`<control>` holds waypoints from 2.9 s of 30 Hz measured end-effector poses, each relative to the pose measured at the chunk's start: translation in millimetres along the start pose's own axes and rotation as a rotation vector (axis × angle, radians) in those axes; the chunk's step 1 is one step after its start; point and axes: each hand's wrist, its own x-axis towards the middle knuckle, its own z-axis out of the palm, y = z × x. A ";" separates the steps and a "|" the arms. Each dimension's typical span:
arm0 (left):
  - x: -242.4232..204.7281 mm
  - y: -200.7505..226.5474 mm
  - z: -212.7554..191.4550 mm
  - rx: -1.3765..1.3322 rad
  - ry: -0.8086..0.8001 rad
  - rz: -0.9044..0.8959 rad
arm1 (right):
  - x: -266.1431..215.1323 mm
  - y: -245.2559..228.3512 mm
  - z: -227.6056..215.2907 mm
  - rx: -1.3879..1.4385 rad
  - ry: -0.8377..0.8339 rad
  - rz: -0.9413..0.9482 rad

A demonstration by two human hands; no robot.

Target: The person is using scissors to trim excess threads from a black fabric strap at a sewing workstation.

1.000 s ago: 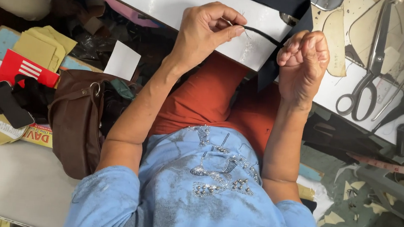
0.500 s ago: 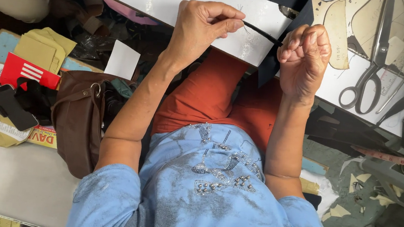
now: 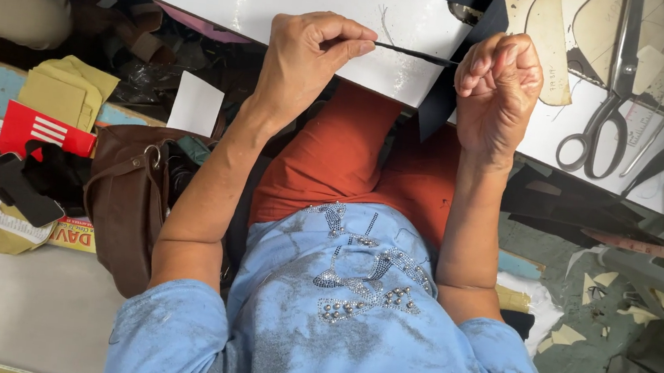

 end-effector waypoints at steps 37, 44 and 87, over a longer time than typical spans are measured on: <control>1.8 60.3 40.6 -0.292 -0.121 0.049 | -5.7 -60.6 29.4 0.091 0.054 0.017; -6.1 66.0 16.4 -0.214 -0.038 0.030 | -9.4 -43.8 -1.1 0.150 0.219 0.105; -10.0 29.0 25.6 0.193 0.023 0.158 | -6.0 -25.4 4.8 0.004 0.283 0.058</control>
